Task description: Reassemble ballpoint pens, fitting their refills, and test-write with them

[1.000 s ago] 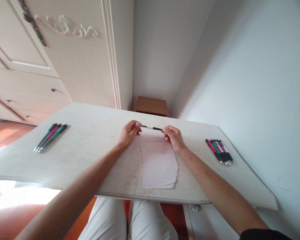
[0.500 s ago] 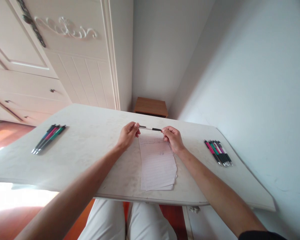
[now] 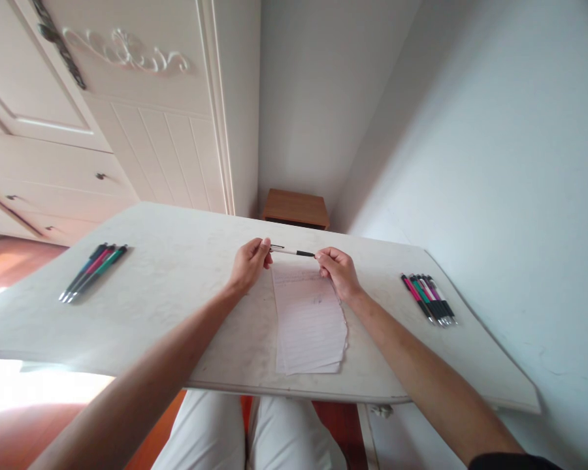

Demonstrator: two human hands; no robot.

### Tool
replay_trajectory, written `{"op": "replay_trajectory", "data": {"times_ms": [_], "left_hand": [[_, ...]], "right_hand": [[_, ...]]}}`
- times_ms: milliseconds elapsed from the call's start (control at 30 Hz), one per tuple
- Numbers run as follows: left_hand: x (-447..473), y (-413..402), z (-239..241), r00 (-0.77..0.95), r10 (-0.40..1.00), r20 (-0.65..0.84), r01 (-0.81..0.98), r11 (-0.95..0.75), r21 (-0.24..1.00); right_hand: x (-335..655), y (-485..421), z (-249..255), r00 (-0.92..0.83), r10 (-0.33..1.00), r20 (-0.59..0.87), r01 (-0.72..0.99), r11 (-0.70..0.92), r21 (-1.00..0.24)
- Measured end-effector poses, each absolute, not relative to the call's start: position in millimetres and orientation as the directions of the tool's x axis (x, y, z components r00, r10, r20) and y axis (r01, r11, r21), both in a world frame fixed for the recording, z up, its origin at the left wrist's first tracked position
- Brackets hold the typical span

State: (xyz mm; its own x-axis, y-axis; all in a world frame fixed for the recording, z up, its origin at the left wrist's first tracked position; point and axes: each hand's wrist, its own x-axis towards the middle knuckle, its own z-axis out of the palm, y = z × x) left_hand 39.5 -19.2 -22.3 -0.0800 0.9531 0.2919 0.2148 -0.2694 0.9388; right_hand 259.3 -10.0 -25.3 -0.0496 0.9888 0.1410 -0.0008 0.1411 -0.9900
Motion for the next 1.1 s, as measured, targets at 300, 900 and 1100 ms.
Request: {"op": "replay_trajectory", "data": {"times_ms": [300, 900, 1100], "left_hand": [[41, -20, -22, -0.126, 0.954, 0.273, 0.222, -0.242, 0.945], [38, -15, -23, -0.185, 0.954, 0.236, 0.134, -0.213, 0.968], [38, -15, -24, -0.182, 0.955, 0.236, 0.129, -0.215, 0.968]], "right_hand": [[260, -8, -30, -0.060, 0.984, 0.165, 0.015, 0.166, -0.986], [262, -9, -24, -0.097, 0.984, 0.153, -0.021, 0.151, -0.988], [283, 6, -26, 0.011, 0.974, 0.228, 0.232, 0.219, -0.948]]}}
